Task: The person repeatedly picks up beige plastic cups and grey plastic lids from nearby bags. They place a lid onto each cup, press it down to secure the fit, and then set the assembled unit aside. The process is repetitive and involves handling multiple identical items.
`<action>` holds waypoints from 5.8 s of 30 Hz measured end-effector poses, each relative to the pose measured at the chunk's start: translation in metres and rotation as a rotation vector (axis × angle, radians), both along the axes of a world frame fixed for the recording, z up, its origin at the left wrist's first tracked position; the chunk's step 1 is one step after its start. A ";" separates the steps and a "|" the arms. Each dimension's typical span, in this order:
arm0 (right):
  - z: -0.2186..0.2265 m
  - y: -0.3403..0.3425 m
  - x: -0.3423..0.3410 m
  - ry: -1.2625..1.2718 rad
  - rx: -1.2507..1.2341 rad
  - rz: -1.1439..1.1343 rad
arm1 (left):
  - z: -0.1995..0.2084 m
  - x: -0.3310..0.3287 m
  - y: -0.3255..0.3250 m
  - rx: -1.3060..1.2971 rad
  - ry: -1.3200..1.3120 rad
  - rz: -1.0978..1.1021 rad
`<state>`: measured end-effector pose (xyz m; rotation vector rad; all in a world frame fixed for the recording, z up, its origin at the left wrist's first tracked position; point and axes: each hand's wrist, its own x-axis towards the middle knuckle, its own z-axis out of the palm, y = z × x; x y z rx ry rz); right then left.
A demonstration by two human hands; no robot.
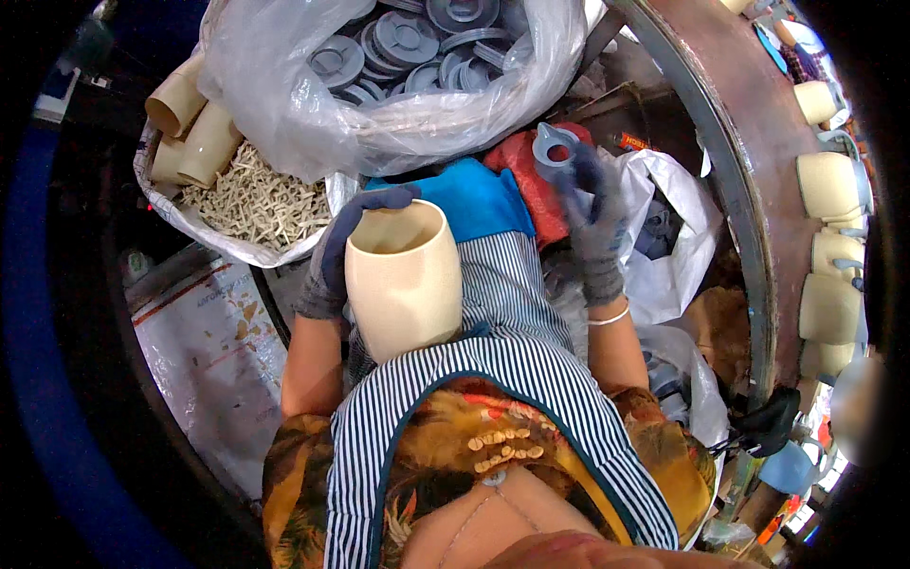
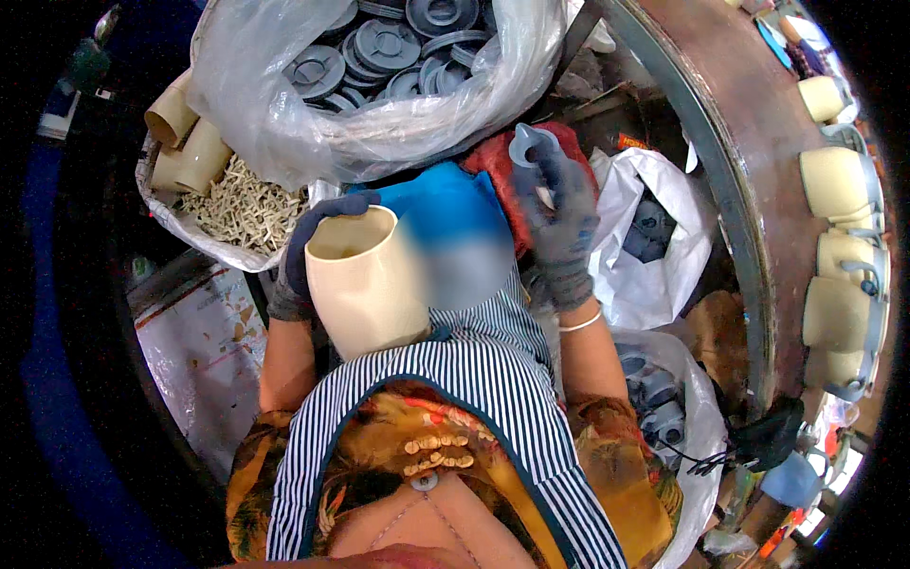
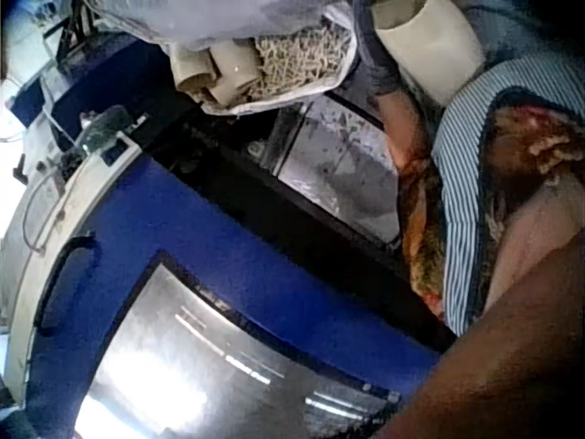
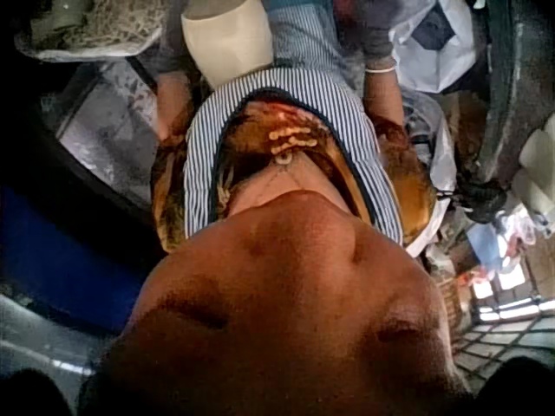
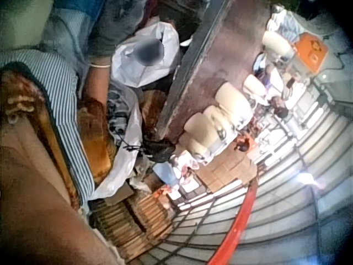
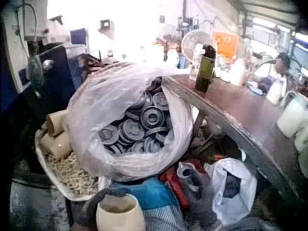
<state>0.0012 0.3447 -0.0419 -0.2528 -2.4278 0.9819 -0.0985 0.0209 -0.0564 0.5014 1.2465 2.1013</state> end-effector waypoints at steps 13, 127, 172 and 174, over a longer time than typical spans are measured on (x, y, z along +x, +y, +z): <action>0.057 0.001 -0.021 -0.074 -0.612 0.192 | -0.020 -0.009 0.015 -0.130 0.337 -0.013; -0.025 0.134 0.084 -0.110 0.010 -0.366 | 0.088 -0.010 0.291 -0.966 1.656 -0.070; 0.048 -0.080 -0.092 0.156 -0.415 0.803 | 0.052 0.034 -0.081 0.075 -0.149 0.756; 0.051 -0.081 -0.081 0.381 -0.282 0.798 | 0.058 0.031 -0.074 0.159 -0.259 0.652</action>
